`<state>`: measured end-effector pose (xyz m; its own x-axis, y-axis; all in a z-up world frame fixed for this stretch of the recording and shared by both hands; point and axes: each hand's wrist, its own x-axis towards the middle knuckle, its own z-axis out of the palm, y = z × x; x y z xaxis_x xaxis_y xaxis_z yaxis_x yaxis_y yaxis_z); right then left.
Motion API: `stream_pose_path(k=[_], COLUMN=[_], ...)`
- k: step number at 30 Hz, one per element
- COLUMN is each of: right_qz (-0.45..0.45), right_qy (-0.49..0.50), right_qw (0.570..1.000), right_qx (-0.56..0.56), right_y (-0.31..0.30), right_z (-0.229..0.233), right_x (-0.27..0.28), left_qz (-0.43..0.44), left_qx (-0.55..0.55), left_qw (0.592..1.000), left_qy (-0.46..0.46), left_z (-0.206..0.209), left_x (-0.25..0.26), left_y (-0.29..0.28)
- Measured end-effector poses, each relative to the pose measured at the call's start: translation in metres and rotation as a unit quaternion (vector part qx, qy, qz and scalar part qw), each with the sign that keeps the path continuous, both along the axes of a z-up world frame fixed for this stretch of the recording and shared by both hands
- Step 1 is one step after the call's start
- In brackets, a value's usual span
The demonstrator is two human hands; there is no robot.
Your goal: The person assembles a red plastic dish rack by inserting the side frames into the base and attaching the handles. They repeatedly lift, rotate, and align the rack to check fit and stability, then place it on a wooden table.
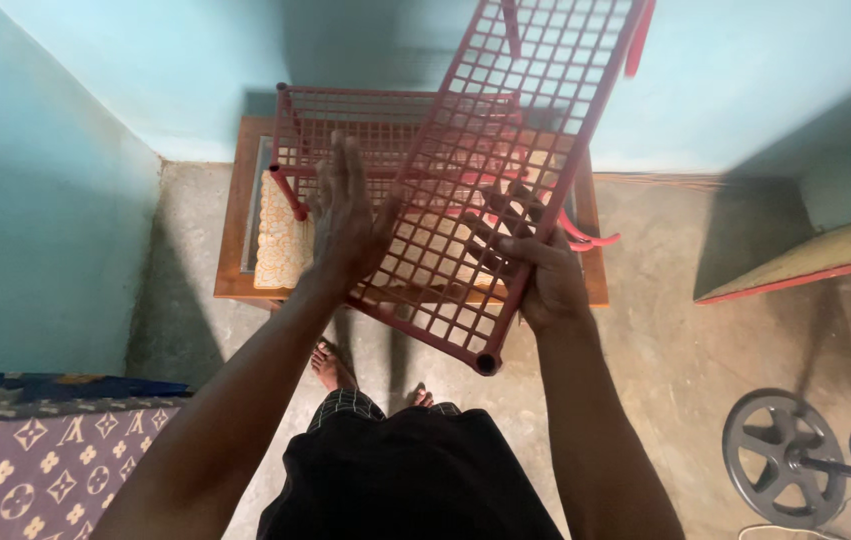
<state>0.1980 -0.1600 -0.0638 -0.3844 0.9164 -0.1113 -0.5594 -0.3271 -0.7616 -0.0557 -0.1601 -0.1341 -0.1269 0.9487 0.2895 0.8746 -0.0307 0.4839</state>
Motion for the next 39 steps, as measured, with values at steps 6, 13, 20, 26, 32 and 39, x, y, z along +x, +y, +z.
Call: stream_pose_path(k=[6, 13, 20, 26, 32, 39], right_qz=[0.01, 0.035, -0.009, 0.068, 0.065, -0.335], right_qy=[0.009, -0.196, -0.517, -0.606, -0.509, -0.37], right_qw=[1.0, 0.975, 0.755, 0.658, 0.695, 0.81], right_qx=[0.005, 0.097, 0.403, 0.442, 0.504, 0.309], right_y=[0.001, 0.006, -0.01, -0.026, -0.069, -0.065], right_z=[-0.003, 0.011, -0.032, -0.03, 0.003, -0.014], right_x=[0.013, 0.031, -0.031, -0.04, -0.015, 0.08], left_qz=[-0.1, 0.046, -0.052, 0.08, 0.041, -0.089], left_qx=[-0.195, -0.164, -0.241, -0.118, -0.025, 0.003], left_qw=[0.963, 0.922, 0.724, 0.676, 0.65, 0.632], left_qy=[-0.156, -0.349, -0.644, -0.723, -0.759, -0.77], left_z=[-0.019, -0.003, 0.06, 0.022, -0.01, 0.012], left_x=[-0.013, -0.026, 0.045, 0.041, -0.004, -0.056], left_y=[-0.007, -0.023, -0.018, -0.024, -0.011, -0.012])
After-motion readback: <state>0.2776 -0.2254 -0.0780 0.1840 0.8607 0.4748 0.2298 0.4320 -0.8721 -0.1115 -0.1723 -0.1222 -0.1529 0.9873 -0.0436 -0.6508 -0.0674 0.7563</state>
